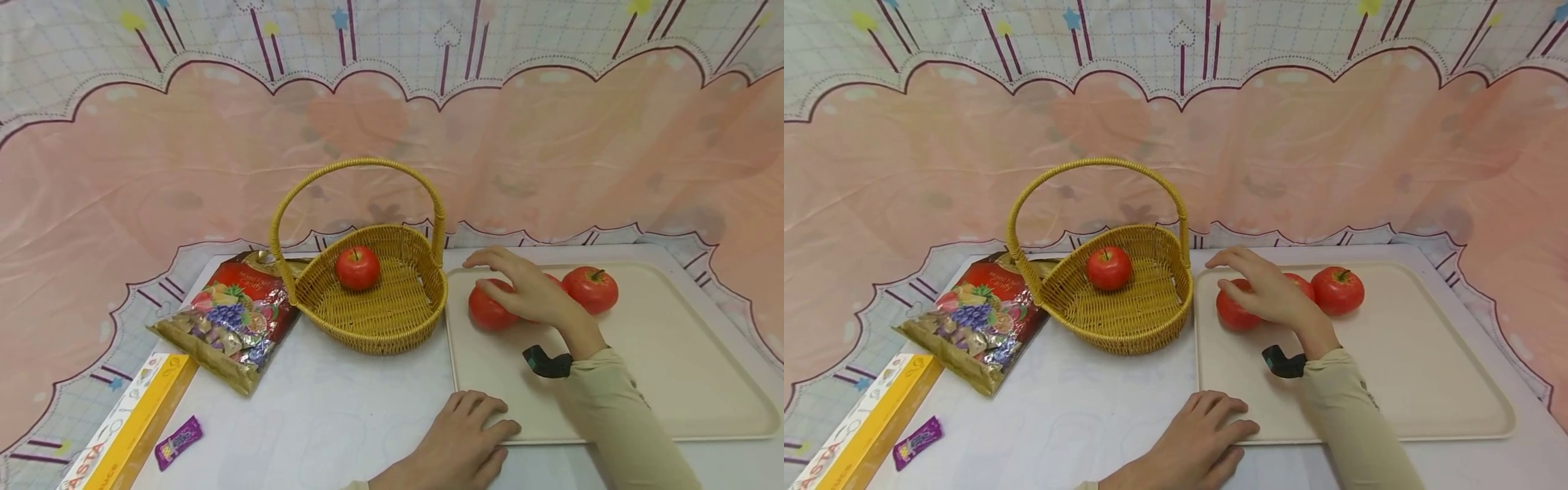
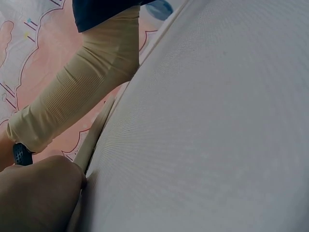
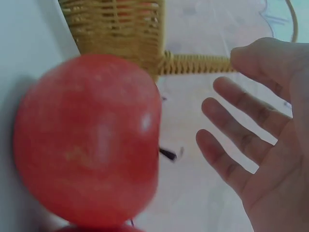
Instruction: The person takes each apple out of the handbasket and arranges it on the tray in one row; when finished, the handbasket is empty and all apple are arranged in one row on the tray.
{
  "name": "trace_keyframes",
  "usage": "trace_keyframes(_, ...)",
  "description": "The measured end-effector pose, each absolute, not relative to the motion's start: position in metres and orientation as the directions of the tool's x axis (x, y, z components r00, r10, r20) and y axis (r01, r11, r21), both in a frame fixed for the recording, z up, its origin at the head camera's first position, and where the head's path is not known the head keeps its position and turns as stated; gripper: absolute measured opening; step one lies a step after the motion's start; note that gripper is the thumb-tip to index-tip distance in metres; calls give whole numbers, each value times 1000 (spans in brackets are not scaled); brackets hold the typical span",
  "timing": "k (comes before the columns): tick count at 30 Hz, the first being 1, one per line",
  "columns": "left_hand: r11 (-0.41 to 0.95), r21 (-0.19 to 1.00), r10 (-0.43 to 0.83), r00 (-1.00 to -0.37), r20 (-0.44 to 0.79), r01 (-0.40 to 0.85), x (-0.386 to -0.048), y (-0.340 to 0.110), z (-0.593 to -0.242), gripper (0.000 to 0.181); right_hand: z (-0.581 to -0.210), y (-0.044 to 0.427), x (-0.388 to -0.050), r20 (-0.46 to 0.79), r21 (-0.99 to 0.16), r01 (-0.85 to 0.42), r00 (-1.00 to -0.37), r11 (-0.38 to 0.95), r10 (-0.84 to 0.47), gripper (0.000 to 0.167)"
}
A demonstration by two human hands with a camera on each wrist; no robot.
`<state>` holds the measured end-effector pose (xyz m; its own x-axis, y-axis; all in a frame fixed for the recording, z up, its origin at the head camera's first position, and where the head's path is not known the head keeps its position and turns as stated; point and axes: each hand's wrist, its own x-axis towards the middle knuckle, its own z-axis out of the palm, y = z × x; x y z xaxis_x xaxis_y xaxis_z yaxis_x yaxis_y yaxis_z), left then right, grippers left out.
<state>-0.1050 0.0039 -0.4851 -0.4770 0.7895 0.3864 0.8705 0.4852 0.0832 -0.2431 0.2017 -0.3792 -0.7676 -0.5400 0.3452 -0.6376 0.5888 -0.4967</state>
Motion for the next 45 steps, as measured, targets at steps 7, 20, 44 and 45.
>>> trace_keyframes(7, 483, 72, 783, -467, 410, 873, -106, 2, -484, 26, -383, 181, -249, 388, -472, -703, -708, 532, -590, 33)
trace_keyframes(20, 488, 15, 781, -445, 439, 872, -105, 4, -483, 26, -366, 149, -260, 381, -408, -778, -620, 477, -685, 30)
trace_keyframes(44, 496, 36, 794, -470, 385, 867, -106, 5, -482, 27, -343, 91, -294, 232, -262, -857, -502, 443, -833, 27)
trace_keyframes(45, 496, 38, 796, -472, 380, 867, -106, 5, -482, 27, -343, 89, -295, 227, -255, -861, -495, 439, -839, 27)
